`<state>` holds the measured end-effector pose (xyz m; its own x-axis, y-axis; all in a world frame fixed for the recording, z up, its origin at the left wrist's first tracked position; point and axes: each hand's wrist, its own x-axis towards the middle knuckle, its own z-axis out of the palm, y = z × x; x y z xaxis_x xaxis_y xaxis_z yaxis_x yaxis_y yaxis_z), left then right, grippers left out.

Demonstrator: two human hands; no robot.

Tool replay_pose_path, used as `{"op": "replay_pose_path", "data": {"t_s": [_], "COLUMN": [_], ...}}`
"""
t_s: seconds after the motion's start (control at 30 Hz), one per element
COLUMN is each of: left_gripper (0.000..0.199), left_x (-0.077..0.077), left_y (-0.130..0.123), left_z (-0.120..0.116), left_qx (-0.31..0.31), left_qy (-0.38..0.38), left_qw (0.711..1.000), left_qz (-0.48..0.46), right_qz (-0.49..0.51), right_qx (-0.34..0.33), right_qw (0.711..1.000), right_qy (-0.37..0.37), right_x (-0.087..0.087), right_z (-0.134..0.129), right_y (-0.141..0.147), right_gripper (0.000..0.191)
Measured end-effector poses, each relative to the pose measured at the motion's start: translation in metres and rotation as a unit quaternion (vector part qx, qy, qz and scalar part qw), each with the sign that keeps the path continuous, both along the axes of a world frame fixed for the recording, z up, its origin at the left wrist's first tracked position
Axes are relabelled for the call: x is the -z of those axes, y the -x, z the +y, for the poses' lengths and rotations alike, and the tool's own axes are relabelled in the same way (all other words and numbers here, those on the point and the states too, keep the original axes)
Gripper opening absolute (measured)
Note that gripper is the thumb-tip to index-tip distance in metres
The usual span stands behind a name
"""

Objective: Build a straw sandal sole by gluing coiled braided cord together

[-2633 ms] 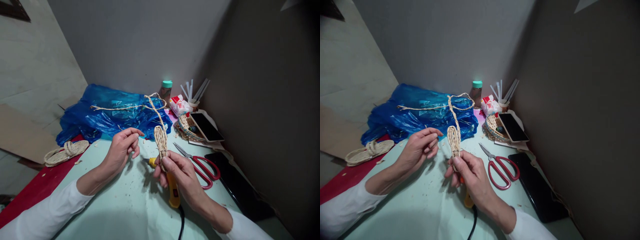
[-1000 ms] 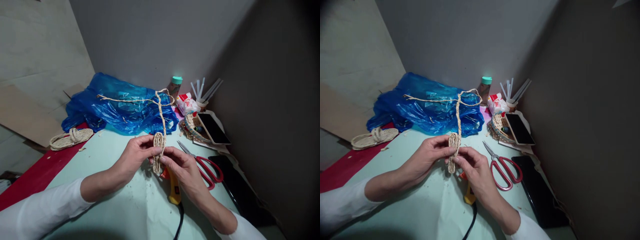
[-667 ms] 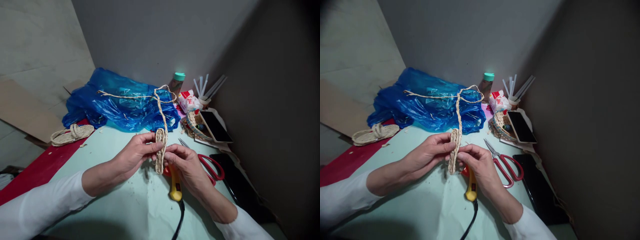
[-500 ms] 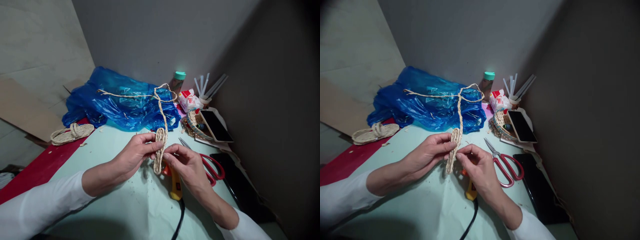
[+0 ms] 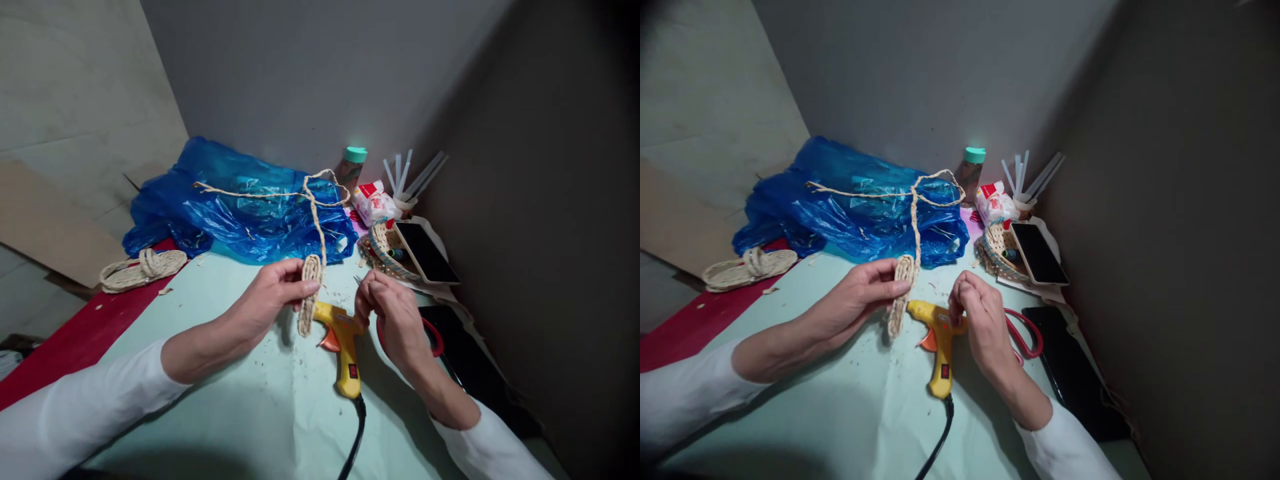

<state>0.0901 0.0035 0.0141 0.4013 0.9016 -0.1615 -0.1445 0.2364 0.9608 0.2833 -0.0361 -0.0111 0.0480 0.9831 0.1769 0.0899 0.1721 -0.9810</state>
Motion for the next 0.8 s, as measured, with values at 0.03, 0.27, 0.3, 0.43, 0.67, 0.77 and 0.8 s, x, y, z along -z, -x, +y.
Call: {"op": "replay_pose_path", "data": {"t_s": [0.03,0.27,0.3,0.43,0.67,0.77,0.8], "left_gripper": [0.021,0.025,0.026,0.026,0.031,0.031,0.030], "left_x": [0.002,0.006,0.008,0.018,0.026,0.030,0.032], "left_y": [0.002,0.028,0.033,0.047,0.051,0.051,0.050], "left_z": [0.005,0.023,0.022,0.020,0.019,0.019,0.019], "left_qx": [-0.033,-0.129,-0.140,-0.152,-0.110,-0.103,-0.100], "left_qy": [-0.018,-0.086,-0.089,-0.073,-0.031,-0.026,-0.025], "left_qw": [0.999,0.988,0.986,0.985,0.993,0.994,0.995], "left_qz": [0.009,0.024,0.028,0.038,0.021,0.015,0.015], "right_qz": [-0.007,0.001,0.009,0.025,0.013,0.010,0.009], "right_qx": [0.004,-0.001,-0.008,-0.024,0.004,0.009,0.012], "right_qw": [1.000,1.000,1.000,0.999,1.000,1.000,0.999], "right_qy": [-0.001,0.002,0.001,0.002,-0.008,-0.029,-0.036], "right_x": [0.002,0.006,0.005,-0.002,-0.009,-0.008,-0.007], "right_z": [0.001,0.004,0.004,0.003,0.002,0.005,0.007], "right_y": [-0.003,-0.005,-0.004,-0.005,-0.011,-0.016,-0.018], "right_gripper": [0.032,0.039,0.035,0.022,0.018,0.016,0.016]}}
